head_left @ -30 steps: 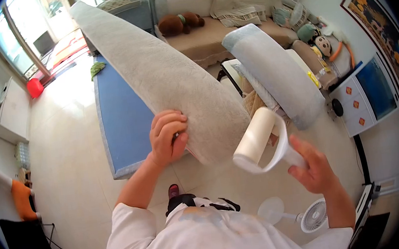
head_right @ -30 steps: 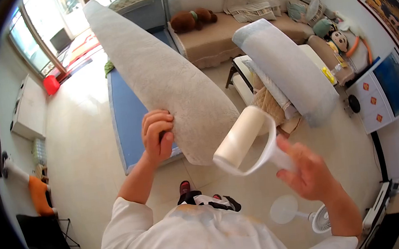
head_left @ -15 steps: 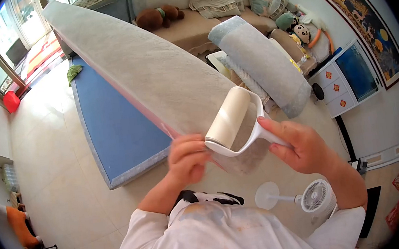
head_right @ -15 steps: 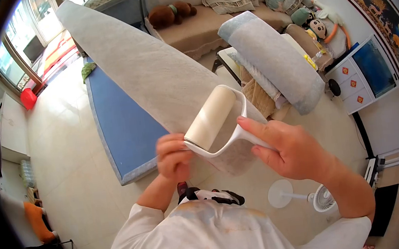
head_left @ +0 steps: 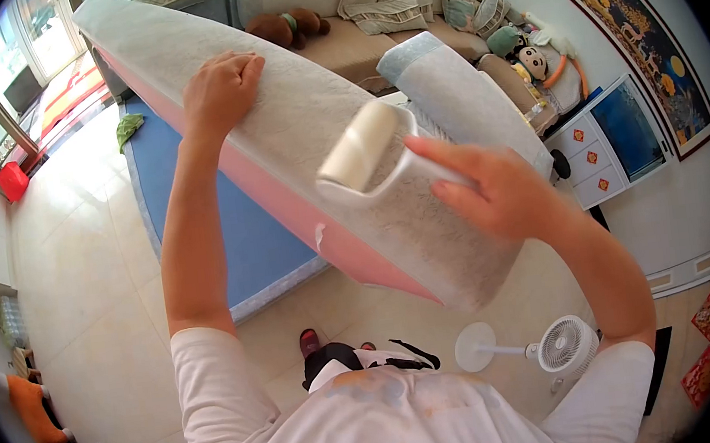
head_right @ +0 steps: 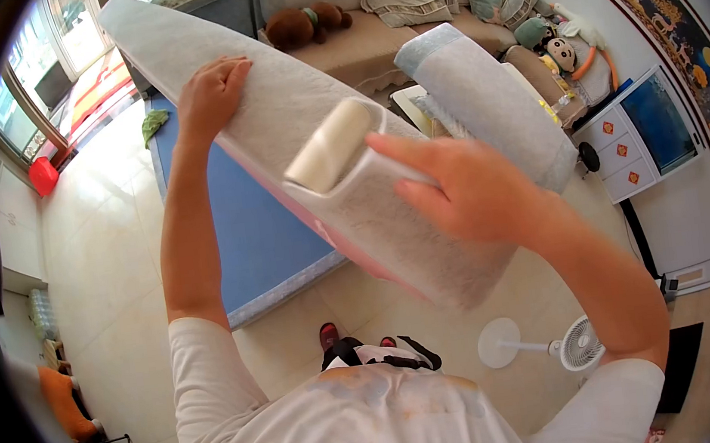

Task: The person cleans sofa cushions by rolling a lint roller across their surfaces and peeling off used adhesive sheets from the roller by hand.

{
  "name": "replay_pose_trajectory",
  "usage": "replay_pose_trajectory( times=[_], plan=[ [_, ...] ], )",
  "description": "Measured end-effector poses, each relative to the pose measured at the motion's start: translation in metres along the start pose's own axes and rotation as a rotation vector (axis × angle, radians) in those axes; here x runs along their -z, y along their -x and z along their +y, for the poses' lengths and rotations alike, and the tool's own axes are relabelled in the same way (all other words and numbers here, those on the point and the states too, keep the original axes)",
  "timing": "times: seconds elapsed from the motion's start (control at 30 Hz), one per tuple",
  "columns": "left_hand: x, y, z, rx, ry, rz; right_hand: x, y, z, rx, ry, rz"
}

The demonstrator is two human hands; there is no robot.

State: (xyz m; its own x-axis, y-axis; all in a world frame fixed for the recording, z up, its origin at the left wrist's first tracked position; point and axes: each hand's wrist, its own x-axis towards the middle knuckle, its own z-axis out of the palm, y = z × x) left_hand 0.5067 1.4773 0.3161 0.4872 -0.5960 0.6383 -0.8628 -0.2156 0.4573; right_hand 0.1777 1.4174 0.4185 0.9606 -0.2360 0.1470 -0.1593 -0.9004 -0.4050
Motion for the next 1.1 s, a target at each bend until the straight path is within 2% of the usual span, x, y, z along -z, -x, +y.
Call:
replay_pose_trajectory(
  times=[0.07, 0.13, 0.23, 0.3, 0.43, 0.5, 0.53, 0.7, 0.8, 0.9, 1.0, 1.07, 1.1],
  plan=[
    [0.002, -0.003, -0.003, 0.008, 0.036, -0.019, -0.004, -0.024, -0.002, 0.058, 0.008, 0.025],
    [0.004, -0.007, -0.006, 0.009, 0.063, -0.04, -0.005, -0.044, -0.007, -0.087, -0.03, -0.06],
    [0.004, -0.011, -0.007, 0.034, 0.093, -0.064, -0.021, -0.06, 0.0, -0.033, -0.001, -0.009],
    [0.007, -0.012, -0.003, 0.204, 0.104, -0.145, -0.018, -0.048, -0.004, -0.069, 0.005, -0.028],
    [0.012, -0.01, -0.017, 0.146, 0.146, -0.114, -0.015, 0.01, 0.008, -0.052, -0.082, 0.013],
    [0.021, -0.008, -0.016, 0.253, 0.127, -0.189, -0.01, 0.042, 0.007, -0.073, -0.067, 0.024],
    [0.02, -0.005, -0.021, 0.18, 0.139, -0.121, -0.008, 0.058, 0.006, -0.092, -0.051, 0.028],
    [0.028, 0.003, -0.042, 0.151, 0.084, -0.082, -0.007, 0.133, 0.003, -0.137, -0.086, 0.081],
    [0.034, 0.009, -0.048, 0.238, 0.117, -0.069, -0.01, 0.176, -0.003, -0.198, -0.071, 0.092],
    [0.038, 0.014, -0.048, 0.22, 0.135, -0.038, -0.015, 0.217, -0.009, -0.236, -0.037, 0.111],
    [0.04, 0.014, -0.041, 0.282, 0.094, -0.031, -0.016, 0.25, -0.016, -0.305, -0.005, 0.108],
    [0.04, 0.017, -0.04, 0.248, 0.131, -0.03, -0.011, 0.253, -0.021, -0.352, 0.008, 0.091],
    [0.041, 0.018, -0.041, 0.214, 0.159, -0.036, -0.009, 0.25, -0.024, -0.341, -0.045, 0.199]
  ],
)
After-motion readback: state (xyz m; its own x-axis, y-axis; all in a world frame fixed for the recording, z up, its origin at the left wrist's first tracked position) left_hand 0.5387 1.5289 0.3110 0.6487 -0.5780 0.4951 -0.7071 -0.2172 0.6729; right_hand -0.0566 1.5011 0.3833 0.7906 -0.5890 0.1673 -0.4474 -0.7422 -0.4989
